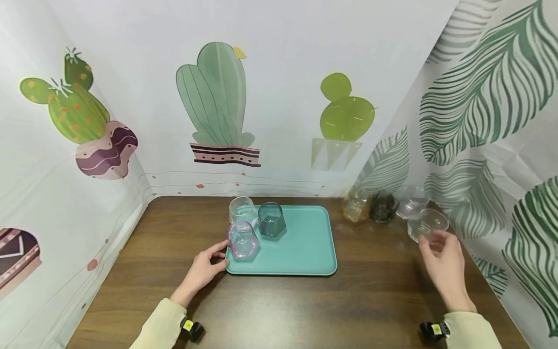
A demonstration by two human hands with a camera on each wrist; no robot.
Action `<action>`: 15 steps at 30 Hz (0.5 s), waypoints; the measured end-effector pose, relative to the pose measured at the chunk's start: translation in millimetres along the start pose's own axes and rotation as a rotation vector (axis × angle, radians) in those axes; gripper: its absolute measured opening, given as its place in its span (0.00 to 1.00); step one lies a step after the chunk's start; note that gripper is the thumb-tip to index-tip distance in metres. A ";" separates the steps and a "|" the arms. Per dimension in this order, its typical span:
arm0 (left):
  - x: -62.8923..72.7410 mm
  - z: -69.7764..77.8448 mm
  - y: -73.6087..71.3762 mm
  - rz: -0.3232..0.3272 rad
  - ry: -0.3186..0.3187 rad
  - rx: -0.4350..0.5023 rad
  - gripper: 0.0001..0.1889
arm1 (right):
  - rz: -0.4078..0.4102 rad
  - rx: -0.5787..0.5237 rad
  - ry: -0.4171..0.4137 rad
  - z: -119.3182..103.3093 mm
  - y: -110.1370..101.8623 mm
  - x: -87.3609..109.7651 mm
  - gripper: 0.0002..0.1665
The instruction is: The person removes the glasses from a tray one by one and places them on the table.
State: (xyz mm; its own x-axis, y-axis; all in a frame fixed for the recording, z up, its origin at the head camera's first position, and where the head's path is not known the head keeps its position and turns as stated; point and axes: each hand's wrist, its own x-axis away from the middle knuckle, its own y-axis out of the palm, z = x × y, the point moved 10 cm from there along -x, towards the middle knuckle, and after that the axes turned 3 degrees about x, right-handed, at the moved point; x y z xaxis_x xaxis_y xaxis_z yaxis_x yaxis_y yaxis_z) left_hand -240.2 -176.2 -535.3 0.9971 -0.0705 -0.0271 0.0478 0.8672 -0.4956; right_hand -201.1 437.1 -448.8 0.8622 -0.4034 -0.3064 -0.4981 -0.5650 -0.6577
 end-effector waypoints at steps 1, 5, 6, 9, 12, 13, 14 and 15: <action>0.0 0.3 0.0 0.000 0.002 0.000 0.30 | -0.005 0.003 -0.003 -3.1 1.4 2.2 0.27; -0.8 0.6 0.0 0.000 0.001 0.010 0.30 | -0.019 -0.001 -0.030 -17.5 6.9 8.4 0.27; -1.0 0.3 0.0 0.001 -0.003 0.014 0.30 | -0.019 -0.007 -0.042 -21.8 8.2 9.0 0.27; -1.5 0.2 -0.4 0.006 -0.001 0.014 0.30 | -0.013 -0.026 -0.088 -36.0 12.3 11.5 0.26; -1.3 -0.4 -0.2 0.003 -0.001 0.010 0.30 | -0.008 -0.057 -0.130 -49.6 17.4 15.8 0.24; -1.1 -0.5 -0.2 0.003 -0.002 0.009 0.30 | -0.008 -0.072 -0.145 -54.1 19.5 17.7 0.24; -0.9 -0.7 -0.2 0.003 -0.002 0.007 0.30 | -0.009 -0.081 -0.156 -58.3 21.9 19.4 0.23; -0.7 -1.0 -0.2 0.003 -0.002 0.003 0.30 | -0.013 -0.091 -0.168 -62.7 24.5 21.2 0.23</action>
State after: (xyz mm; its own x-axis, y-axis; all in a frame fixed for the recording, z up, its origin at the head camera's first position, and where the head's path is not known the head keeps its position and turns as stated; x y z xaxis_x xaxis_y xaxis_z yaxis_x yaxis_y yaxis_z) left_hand -241.0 -176.8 -536.0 0.9974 -0.0668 -0.0270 0.0449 0.8690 -0.4927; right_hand -200.8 369.6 -428.3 0.8679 -0.2741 -0.4144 -0.4868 -0.6353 -0.5994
